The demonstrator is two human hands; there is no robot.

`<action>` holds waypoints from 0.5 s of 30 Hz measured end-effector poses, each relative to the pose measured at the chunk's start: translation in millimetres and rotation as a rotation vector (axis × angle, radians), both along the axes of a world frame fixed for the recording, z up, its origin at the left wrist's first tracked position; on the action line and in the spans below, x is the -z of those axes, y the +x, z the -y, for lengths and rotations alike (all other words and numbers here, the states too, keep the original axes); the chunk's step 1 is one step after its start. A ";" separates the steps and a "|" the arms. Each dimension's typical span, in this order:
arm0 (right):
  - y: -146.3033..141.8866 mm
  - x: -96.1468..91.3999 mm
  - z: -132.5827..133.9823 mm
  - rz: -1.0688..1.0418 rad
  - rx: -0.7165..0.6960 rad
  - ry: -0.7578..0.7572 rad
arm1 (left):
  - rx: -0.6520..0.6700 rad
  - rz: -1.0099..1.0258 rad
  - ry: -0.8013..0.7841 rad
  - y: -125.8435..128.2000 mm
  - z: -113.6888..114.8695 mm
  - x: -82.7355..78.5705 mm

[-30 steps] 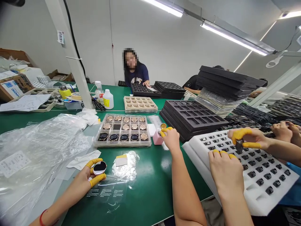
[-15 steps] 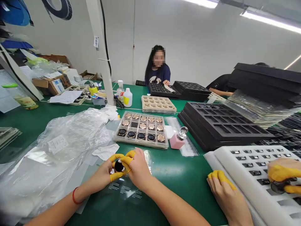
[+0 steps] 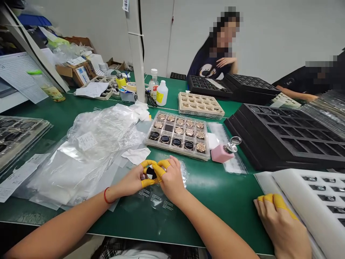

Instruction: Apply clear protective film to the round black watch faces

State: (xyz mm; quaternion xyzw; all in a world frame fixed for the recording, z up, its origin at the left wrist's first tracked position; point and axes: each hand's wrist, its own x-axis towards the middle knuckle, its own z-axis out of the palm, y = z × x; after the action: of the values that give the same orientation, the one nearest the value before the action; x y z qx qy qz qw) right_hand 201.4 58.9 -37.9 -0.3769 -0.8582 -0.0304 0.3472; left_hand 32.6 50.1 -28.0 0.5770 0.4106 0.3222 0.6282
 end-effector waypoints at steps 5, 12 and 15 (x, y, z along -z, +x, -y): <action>-4.6 3.5 2.3 0.068 -0.127 0.030 | -0.002 0.037 0.015 0.5 -2.2 6.3; 8.7 -1.2 0.9 0.110 -0.125 0.124 | -0.107 0.025 0.052 -6.1 -7.2 10.9; 19.2 -4.6 -4.9 0.094 -0.123 0.106 | -0.117 0.031 0.045 -7.3 -8.5 9.3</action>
State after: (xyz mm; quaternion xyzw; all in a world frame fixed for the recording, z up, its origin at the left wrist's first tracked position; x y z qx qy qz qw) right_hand 220.7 63.8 -33.3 -0.3025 -0.8923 -0.0720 0.3272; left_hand 25.2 58.6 -37.3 0.5607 0.4267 0.3765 0.6015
